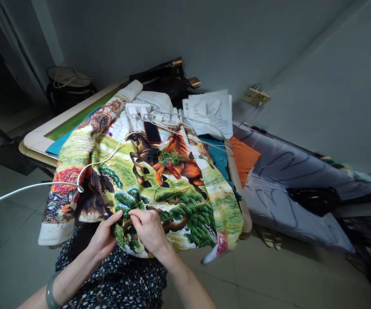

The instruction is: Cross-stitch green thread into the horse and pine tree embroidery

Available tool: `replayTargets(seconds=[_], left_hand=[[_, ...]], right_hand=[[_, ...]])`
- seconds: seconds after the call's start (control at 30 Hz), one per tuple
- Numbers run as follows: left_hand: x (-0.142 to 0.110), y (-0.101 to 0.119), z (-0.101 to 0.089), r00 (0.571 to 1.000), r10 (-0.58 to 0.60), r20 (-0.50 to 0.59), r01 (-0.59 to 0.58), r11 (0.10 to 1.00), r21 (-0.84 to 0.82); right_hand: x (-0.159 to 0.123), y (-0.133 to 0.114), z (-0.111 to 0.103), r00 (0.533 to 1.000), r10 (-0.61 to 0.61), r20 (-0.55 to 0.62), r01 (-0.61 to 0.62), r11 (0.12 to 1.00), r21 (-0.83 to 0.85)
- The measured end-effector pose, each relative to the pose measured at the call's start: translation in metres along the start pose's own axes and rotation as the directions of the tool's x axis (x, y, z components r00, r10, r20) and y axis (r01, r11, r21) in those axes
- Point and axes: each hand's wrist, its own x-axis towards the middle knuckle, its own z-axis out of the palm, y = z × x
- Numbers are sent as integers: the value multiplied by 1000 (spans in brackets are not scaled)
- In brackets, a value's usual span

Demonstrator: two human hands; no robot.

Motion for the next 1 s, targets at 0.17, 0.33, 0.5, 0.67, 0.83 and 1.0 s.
replayTargets(seconds=[0.17,0.33,0.5,0.67,0.83,1.0], left_hand=[[0,0,0,1000,-3,7,3,1000,13],[-1,0,1,1000,14,-4,-14,1000,6],[1,-3,-3,1000,21,10,-21,1000,3],[2,-5,-7,999,38,25,-38,999,-1],[0,-4,-5,999,33,30,-33,999,8],[-1,-2,-4,999,33,29,-34,999,25]], right_hand=[[1,0,0,1000,9,19,-9,1000,20],[2,-3,1,999,-5,44,11,991,-132],[3,-21,1,985,-2,170,76,897,-434],[11,-40,-7,940,84,331,138,794,-593],[16,-44,-8,909,94,405,192,770,-609],[18,-40,-4,927,89,364,164,777,-608]])
